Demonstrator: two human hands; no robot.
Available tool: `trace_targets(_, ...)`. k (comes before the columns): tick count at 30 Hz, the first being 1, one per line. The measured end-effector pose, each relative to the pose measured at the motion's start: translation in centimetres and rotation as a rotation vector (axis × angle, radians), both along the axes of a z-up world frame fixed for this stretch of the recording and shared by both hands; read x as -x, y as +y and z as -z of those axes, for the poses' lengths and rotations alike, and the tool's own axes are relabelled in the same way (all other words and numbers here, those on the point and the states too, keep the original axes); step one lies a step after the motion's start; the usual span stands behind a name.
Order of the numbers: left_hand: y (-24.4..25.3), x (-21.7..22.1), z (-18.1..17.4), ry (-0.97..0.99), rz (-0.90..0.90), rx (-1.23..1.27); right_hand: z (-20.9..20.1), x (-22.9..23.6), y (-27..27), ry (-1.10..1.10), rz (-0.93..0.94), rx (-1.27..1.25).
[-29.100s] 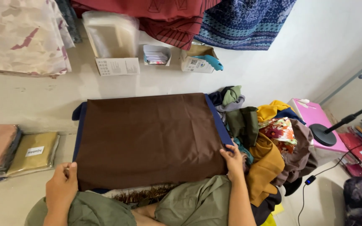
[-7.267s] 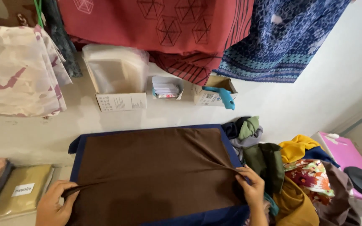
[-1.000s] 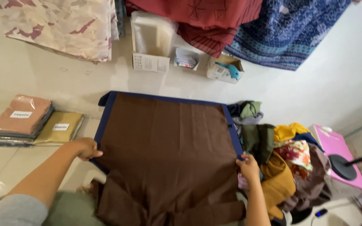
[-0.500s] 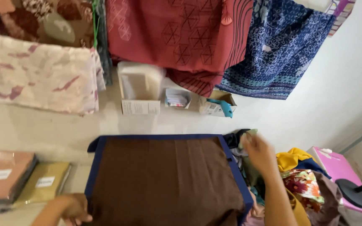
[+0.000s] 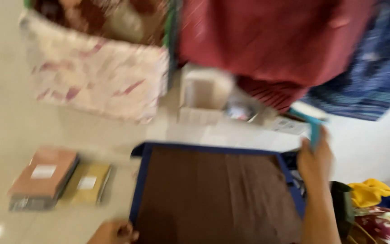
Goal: Using a lint roller to remove debris from a brown fabric garment and then folding it neatly on a blue mat.
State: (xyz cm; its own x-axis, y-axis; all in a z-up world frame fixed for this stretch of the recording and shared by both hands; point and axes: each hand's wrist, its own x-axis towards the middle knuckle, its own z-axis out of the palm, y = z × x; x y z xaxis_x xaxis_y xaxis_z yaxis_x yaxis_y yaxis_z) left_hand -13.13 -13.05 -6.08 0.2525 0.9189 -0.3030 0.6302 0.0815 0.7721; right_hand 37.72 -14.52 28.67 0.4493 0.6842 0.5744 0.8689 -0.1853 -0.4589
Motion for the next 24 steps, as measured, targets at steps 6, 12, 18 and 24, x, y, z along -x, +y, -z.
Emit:
trace_targets(6,-2.2,-0.7,-11.1,-0.166,-0.1,0.154,27.3,-0.7,-2.4,0.575,-0.16,0.189)
trace_targets(12,-2.8,-0.9,-10.5,-0.188,-0.106,0.066,30.7,11.8,-9.5,-0.236,-0.67,0.18)
trace_targets(18,-3.3,-2.2,-12.2,-0.191,-0.26,-0.188,22.0,21.9,-6.2,-0.237,-0.424,0.208)
trace_targets(24,-3.6,-3.1,-15.1,-0.411,-0.452,-0.053,21.1,26.8,3.9,-0.248,-0.415,0.214)
